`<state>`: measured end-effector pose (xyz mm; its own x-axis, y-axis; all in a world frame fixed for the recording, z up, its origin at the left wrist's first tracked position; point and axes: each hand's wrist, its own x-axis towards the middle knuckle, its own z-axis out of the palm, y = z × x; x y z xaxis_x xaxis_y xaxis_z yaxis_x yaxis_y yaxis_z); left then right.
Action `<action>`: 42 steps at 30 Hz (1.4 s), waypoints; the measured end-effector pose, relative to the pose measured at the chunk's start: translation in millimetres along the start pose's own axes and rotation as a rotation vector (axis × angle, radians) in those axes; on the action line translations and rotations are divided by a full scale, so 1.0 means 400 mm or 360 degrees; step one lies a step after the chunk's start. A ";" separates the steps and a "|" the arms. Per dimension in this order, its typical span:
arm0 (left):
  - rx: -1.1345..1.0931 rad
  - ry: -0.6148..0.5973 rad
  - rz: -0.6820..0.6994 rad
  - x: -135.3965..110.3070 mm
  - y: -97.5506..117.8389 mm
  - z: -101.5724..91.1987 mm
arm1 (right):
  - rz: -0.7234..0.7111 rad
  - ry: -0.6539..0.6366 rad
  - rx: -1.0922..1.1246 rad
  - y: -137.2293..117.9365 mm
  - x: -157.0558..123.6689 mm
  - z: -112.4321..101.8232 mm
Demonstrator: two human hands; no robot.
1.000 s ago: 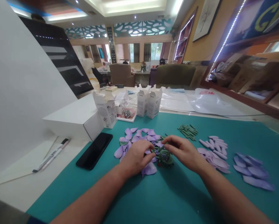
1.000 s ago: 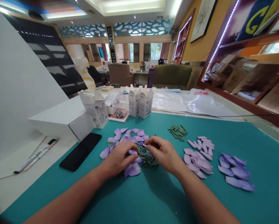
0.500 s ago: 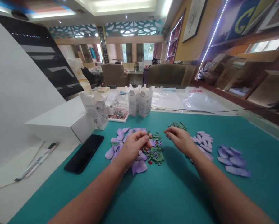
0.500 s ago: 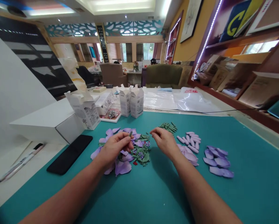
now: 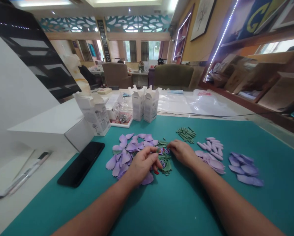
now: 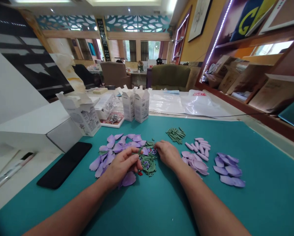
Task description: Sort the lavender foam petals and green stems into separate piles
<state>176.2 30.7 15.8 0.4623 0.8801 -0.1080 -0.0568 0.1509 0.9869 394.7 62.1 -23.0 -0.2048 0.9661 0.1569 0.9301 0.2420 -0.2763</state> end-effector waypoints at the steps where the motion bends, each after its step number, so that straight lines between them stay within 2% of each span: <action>1: -0.0004 0.0000 0.0007 0.000 -0.003 0.000 | -0.0013 -0.0021 -0.0013 0.000 0.000 0.001; 9: 0.0182 -0.0092 0.0076 0.003 -0.042 0.006 | -0.0024 -0.0082 -0.0117 0.007 -0.007 0.003; 12: 0.0282 -0.0061 0.0133 -0.005 -0.033 -0.001 | -0.0020 -0.0081 -0.0113 0.011 -0.011 0.003; 14: 0.0361 0.0039 0.0235 -0.012 -0.008 -0.017 | -0.0011 -0.0048 -0.0091 0.017 -0.014 0.011; 17: 0.0434 0.0291 0.0391 -0.023 0.039 -0.049 | 0.0018 -0.0005 -0.0093 0.030 -0.014 0.028; 19: 0.0482 0.0452 0.0416 -0.030 0.063 -0.063 | 0.0041 0.0023 -0.0101 0.031 -0.013 0.030; 21: 0.0462 0.0500 0.0372 -0.037 0.073 -0.062 | 0.0056 0.0123 -0.0043 0.014 -0.015 0.015; 24: 0.0176 0.0329 0.0280 -0.047 0.067 -0.037 | 0.0065 0.0238 0.0387 -0.058 -0.033 -0.036; 27: -0.0094 0.0203 0.0273 -0.056 0.055 -0.009 | -0.0067 -0.0064 0.1155 -0.161 -0.067 -0.078; 30: -0.0101 0.0210 0.0268 -0.071 0.052 -0.009 | -0.0069 -0.0129 0.1423 -0.237 -0.092 -0.084; 32: 0.0128 0.0206 0.0277 -0.089 0.058 -0.041 | -0.0066 -0.0152 0.1410 -0.258 -0.097 -0.075; 34: 0.0572 0.0309 0.0321 -0.115 0.071 -0.105 | -0.0117 -0.0195 0.1332 -0.261 -0.095 -0.066; 36: 0.1195 0.0712 0.0367 -0.147 0.084 -0.194 | -0.0163 -0.0237 0.1243 -0.254 -0.091 -0.059; 37: 0.1491 0.0897 0.0301 -0.164 0.089 -0.241 | -0.0169 -0.0249 0.1215 -0.249 -0.089 -0.056; 38: 0.1758 0.1006 0.0172 -0.180 0.092 -0.287 | -0.0165 -0.0257 0.1200 -0.245 -0.088 -0.053; 40: 0.2127 0.1110 -0.0196 -0.208 0.090 -0.361 | -0.0148 -0.0272 0.1212 -0.239 -0.088 -0.048; 42: 0.2280 0.1116 -0.0500 -0.222 0.078 -0.404 | -0.0135 -0.0243 0.1242 -0.241 -0.091 -0.045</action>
<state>-9.7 29.8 37.0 -0.1985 0.9789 0.0493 0.9674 0.1876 0.1704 317.9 2.1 15.0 -0.3570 0.9296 0.0914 0.4392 0.2534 -0.8619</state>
